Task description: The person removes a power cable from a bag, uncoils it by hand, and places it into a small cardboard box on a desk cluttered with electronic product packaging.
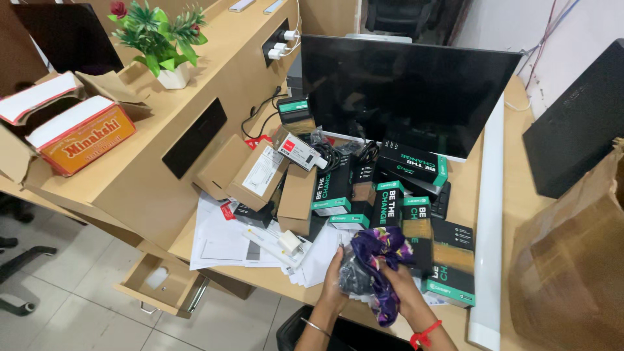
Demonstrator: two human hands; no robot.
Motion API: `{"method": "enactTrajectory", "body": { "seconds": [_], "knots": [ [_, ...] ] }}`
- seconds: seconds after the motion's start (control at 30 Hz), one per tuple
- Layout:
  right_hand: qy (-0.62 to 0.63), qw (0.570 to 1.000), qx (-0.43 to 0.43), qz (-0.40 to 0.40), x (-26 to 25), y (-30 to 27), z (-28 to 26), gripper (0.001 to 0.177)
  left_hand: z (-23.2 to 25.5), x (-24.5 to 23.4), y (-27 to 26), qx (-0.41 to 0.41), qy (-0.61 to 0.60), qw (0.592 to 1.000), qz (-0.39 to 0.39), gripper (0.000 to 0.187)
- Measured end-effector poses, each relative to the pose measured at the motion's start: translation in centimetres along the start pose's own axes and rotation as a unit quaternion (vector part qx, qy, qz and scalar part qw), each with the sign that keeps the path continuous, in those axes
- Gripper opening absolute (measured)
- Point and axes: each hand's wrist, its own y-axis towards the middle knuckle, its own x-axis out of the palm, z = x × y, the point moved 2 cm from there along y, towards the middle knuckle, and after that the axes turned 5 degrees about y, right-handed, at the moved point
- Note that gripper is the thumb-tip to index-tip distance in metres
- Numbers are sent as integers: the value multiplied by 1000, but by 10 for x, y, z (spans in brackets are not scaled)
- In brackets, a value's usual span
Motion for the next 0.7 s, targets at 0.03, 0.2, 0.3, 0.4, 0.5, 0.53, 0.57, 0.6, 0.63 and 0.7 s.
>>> {"method": "enactTrajectory", "body": {
  "seconds": [0.03,0.2,0.3,0.4,0.5,0.53,0.57,0.6,0.63,0.7],
  "knots": [
    [-4,1000,-13,5,3,-1,-1,31,2,-2,-2,37,79,996,5,60],
    [-7,984,-127,124,-3,-12,-30,26,20,22,-16,118,272,944,147,61],
    [-139,936,-292,138,17,-27,-39,30,19,33,-17,11,141,986,93,63],
    [-364,800,-474,61,37,-47,-33,45,8,29,-11,-75,38,995,45,67],
    [-431,801,-413,-32,38,-50,-13,56,15,17,1,-50,-181,982,-17,66],
    [-385,882,-265,-63,37,-45,-3,59,22,13,4,-65,-197,978,-8,69],
    [-384,882,-267,-62,37,-42,-2,59,27,12,8,-80,-213,974,0,71],
    [-293,900,-321,-26,37,-44,-5,61,28,13,7,-80,-212,974,2,71],
    [-198,907,-372,10,40,-47,-10,63,27,15,6,-62,-221,973,-14,74],
    [-280,887,-361,69,57,-53,-24,70,21,11,1,-46,-231,972,-24,76]
  ]
}}
